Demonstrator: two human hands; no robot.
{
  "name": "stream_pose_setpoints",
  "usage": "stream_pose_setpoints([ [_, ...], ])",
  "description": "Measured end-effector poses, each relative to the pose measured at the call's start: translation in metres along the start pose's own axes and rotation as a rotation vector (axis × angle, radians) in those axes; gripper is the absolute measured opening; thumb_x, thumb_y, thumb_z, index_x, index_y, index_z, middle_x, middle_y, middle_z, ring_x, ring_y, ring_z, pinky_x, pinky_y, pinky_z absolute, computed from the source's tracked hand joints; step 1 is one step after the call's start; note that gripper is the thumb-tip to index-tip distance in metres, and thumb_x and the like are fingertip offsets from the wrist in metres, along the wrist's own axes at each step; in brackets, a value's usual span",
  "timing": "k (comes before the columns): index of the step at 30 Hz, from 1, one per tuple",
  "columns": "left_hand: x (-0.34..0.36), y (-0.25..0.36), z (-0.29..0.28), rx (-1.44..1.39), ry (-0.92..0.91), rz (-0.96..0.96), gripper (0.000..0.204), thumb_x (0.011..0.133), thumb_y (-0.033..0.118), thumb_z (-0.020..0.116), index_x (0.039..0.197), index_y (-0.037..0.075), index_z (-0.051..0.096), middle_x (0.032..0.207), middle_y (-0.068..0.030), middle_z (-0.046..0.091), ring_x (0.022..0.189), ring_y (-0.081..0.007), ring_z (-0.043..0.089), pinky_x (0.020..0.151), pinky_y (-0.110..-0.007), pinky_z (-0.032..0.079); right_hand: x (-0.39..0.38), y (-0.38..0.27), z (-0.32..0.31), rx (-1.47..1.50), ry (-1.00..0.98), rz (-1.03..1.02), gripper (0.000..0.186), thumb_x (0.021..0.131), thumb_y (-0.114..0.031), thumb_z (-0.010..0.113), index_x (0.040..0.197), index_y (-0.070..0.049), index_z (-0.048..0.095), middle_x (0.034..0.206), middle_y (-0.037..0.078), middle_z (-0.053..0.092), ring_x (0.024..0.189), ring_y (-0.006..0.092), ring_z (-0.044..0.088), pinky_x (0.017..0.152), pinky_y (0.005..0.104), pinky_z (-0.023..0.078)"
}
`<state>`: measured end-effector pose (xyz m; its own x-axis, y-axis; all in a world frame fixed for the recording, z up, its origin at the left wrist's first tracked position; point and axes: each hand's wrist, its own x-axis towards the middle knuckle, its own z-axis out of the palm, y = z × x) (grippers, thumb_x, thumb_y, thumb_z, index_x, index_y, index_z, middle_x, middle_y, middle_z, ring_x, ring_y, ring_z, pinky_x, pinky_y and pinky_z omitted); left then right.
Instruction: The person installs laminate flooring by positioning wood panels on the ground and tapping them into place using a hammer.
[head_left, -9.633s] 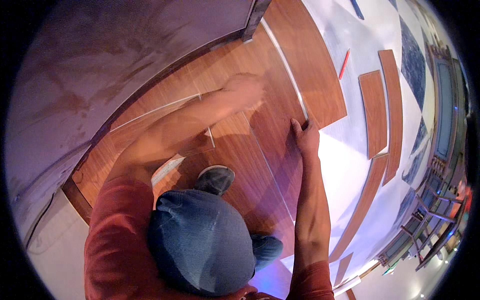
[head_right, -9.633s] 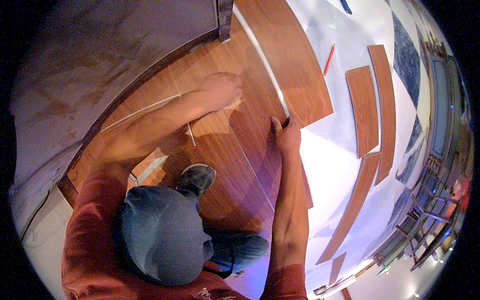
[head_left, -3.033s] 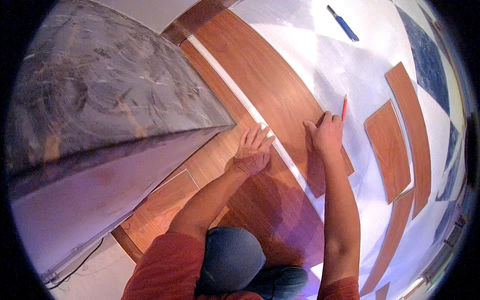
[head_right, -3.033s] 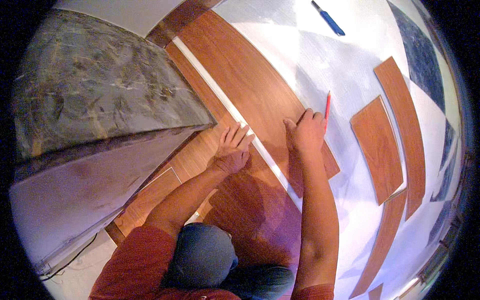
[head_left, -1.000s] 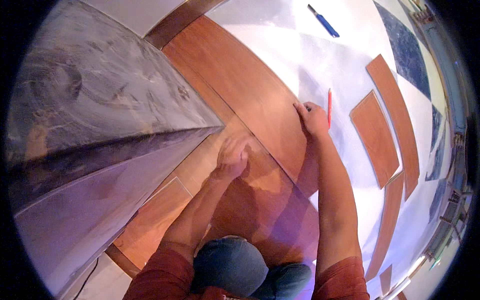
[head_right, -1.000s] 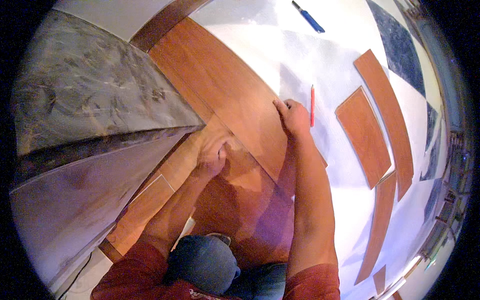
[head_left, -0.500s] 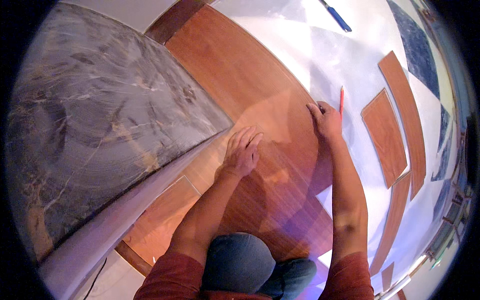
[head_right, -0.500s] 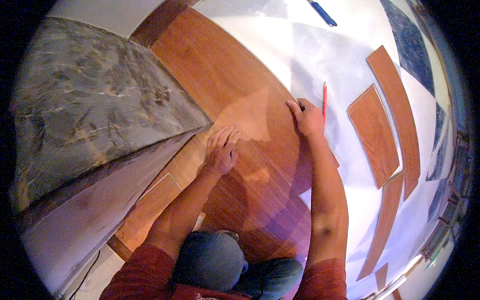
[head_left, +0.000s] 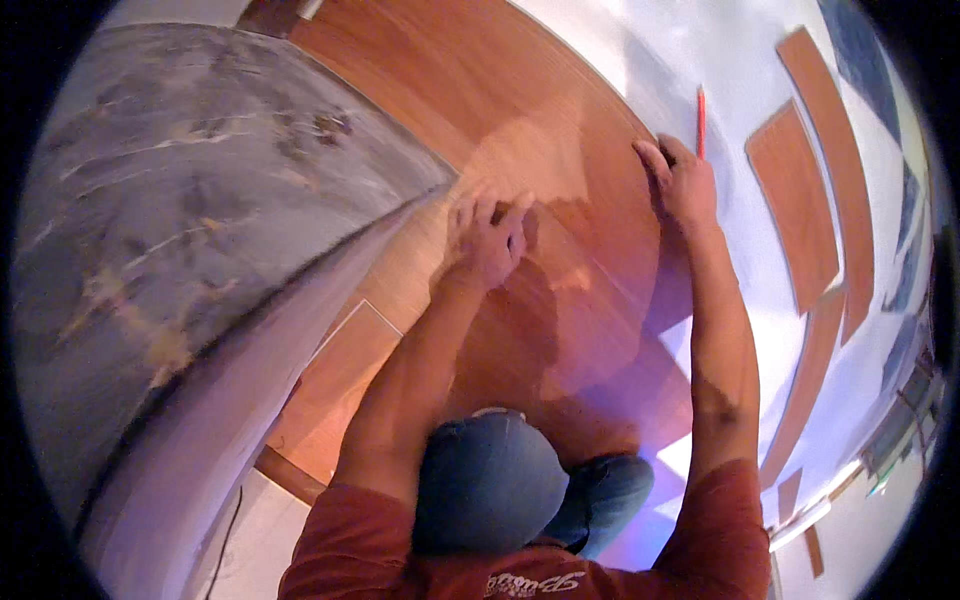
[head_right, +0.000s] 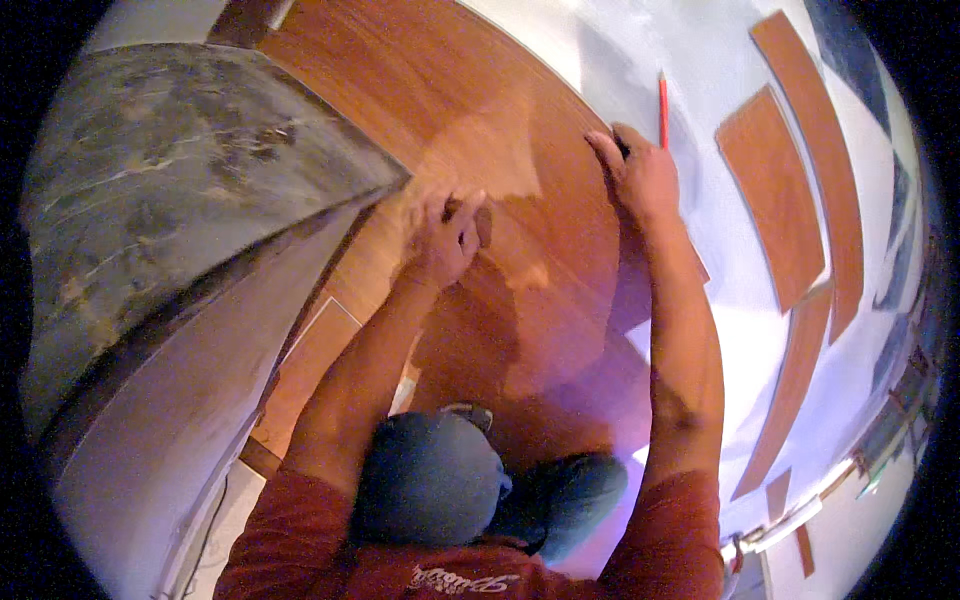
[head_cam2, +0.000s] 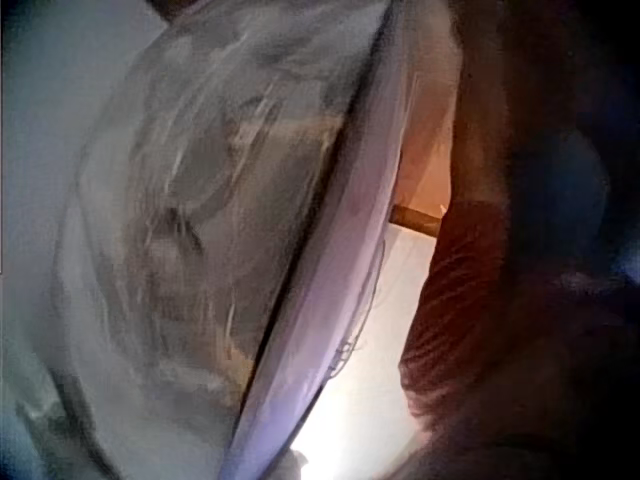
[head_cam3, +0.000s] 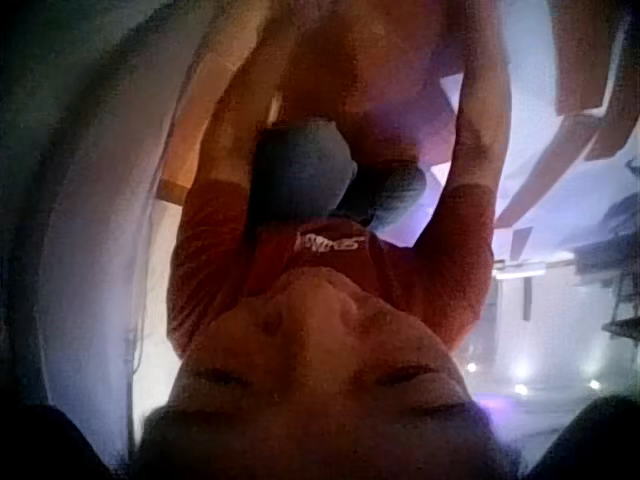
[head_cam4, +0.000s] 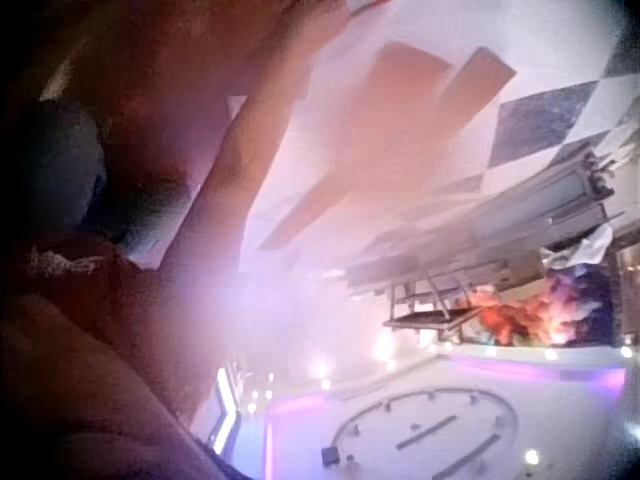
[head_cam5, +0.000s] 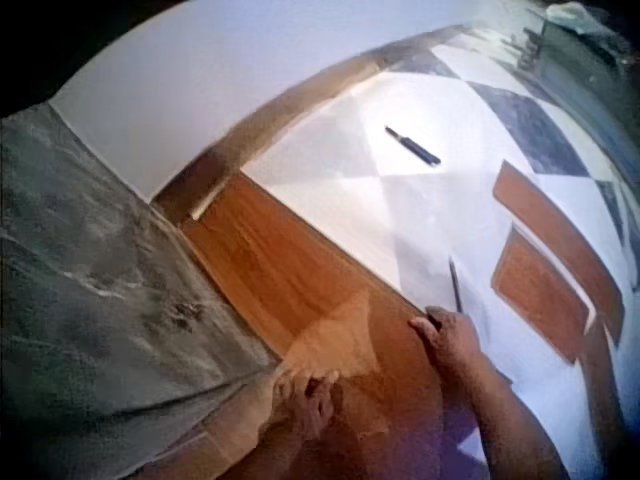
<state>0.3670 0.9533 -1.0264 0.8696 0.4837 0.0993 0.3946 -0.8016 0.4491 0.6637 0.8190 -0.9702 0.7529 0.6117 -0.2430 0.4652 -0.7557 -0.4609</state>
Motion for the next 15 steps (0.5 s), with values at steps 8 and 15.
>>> stream_pose_setpoints([
  [8, -0.004, -0.009, 0.009, -0.002, 0.085, 0.077, 0.052, 0.089, 0.015, 0.068, 0.139, 0.029, 0.066, 0.144, -0.0148, 0.053, 0.134, -0.0416, 0.05, 0.108, -0.059, 0.044, -0.038, 0.015, 0.002, -0.032, -0.119, 0.053, 0.05, 0.098, -0.056, 0.067, 0.108, -0.007, 0.071, 0.09, 0.024, 0.071, 0.088, 0.0466, 0.067, 0.076, 0.05, 0.052],
  [15, 0.002, -0.001, -0.003, 0.114, 0.081, 0.102, 0.053, 0.088, 0.015, 0.069, 0.139, 0.028, 0.065, 0.148, -0.0133, 0.052, 0.136, -0.0381, 0.051, 0.108, -0.056, 0.044, -0.006, 0.006, -0.01, 0.082, 0.023, 0.025, 0.054, 0.099, -0.058, 0.063, 0.114, -0.007, 0.075, 0.095, 0.025, 0.074, 0.092, 0.0468, 0.07, 0.081, 0.0511, 0.055],
])
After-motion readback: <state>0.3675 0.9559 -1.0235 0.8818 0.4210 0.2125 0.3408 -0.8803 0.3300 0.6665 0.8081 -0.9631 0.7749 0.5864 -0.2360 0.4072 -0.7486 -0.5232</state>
